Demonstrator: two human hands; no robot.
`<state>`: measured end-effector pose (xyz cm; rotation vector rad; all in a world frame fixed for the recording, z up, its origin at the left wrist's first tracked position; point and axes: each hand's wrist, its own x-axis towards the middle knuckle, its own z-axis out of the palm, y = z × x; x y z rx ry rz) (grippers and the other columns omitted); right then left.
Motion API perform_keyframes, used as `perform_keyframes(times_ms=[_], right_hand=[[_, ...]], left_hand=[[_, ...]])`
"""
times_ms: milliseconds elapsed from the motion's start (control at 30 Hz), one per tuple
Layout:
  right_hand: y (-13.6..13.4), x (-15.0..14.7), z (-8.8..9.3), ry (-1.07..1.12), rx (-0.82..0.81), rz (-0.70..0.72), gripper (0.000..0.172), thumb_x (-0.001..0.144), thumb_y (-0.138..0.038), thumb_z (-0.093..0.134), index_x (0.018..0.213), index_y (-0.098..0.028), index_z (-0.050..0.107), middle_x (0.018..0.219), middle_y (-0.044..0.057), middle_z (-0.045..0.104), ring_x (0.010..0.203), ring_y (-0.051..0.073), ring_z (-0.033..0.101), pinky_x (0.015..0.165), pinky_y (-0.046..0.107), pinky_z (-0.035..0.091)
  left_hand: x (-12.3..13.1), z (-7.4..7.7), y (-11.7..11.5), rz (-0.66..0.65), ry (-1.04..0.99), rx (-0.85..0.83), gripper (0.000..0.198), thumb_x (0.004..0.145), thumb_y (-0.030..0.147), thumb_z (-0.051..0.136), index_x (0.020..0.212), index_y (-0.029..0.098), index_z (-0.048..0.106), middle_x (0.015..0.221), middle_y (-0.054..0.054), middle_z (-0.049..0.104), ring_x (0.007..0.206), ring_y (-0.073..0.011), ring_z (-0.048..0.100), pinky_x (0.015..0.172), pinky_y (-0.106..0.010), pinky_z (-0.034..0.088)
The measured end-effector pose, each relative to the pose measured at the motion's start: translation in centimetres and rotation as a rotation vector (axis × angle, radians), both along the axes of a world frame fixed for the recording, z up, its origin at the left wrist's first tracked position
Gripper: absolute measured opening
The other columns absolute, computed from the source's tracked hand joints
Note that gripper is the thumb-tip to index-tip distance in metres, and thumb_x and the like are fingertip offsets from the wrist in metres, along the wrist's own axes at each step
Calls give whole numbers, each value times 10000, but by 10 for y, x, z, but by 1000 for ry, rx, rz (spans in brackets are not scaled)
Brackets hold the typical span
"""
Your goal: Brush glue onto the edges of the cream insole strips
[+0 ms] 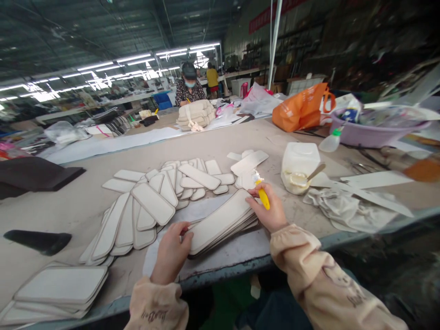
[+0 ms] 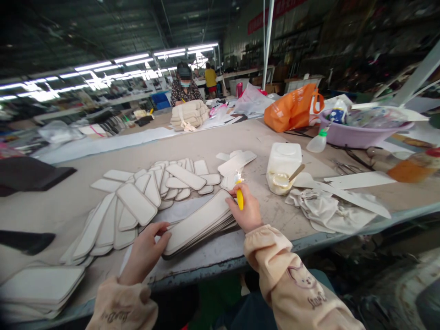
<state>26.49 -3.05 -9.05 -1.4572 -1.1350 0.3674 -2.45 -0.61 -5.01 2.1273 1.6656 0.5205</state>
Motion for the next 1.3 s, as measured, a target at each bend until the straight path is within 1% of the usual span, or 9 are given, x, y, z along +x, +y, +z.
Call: perform_keyframes(times_ms=[200,433,500,567,700,867,1000,1167,1300], right_hand=[[3,-6,9,236,101,36,380,720,-352,724,965,-252,451,994,36,698,836,187,689,813,373,552],[5,-4,23,445,130,17,458,625,-385,795,897,-249,452,821,-1,692,796,198,686,766,372,556],[4,-2,32,503,158,5,475,603,-382,809,881,-252,446,802,-11,689,791,195,687,763,367,556],[4,0,39,515,171,-15,482,597,-392,812,876,-252,445,801,-10,690,800,200,690,768,373,556],[5,3,40,500,183,-21,479,600,-395,806,879,-249,446,808,-6,693,789,197,688,773,380,555],[9,8,17,424,116,-37,426,627,-351,787,906,-237,486,800,-4,693,782,185,684,803,381,539],[9,11,6,307,59,-68,408,652,-396,768,924,-227,515,818,8,701,799,203,690,823,410,535],[1,7,19,202,108,-104,386,683,-428,763,920,-244,520,888,36,708,856,231,687,856,448,533],[0,4,38,431,208,-91,417,632,-358,797,886,-252,483,812,-3,680,796,199,684,806,398,557]], left_hand=[[-5,-2,-1,2,-178,-69,331,768,318,561,1050,162,635,841,-22,621,789,-184,612,757,-323,476],[-6,13,-7,166,-924,-338,363,633,288,767,959,163,666,772,31,573,675,-91,543,606,-198,419],[-2,18,-10,210,-1136,-428,360,603,258,792,936,172,684,790,26,612,694,-87,558,620,-187,428],[4,21,-13,232,-1246,-558,377,607,263,796,960,174,700,869,-7,670,739,-114,598,647,-209,458],[18,19,-19,138,-1172,-776,446,650,284,800,1063,138,712,985,-99,721,827,-185,652,702,-262,499],[24,15,-19,83,-1101,-762,415,660,255,795,1049,121,737,963,-117,740,840,-197,666,729,-264,509],[24,17,-19,65,-1080,-745,403,660,246,784,1041,119,745,926,-115,750,772,-183,668,701,-255,502],[26,16,-19,72,-1111,-728,383,655,250,796,1015,128,749,888,-99,754,714,-156,660,637,-225,486],[31,14,-23,121,-1224,-773,365,648,225,807,987,112,731,923,-103,749,767,-174,680,662,-226,513]])
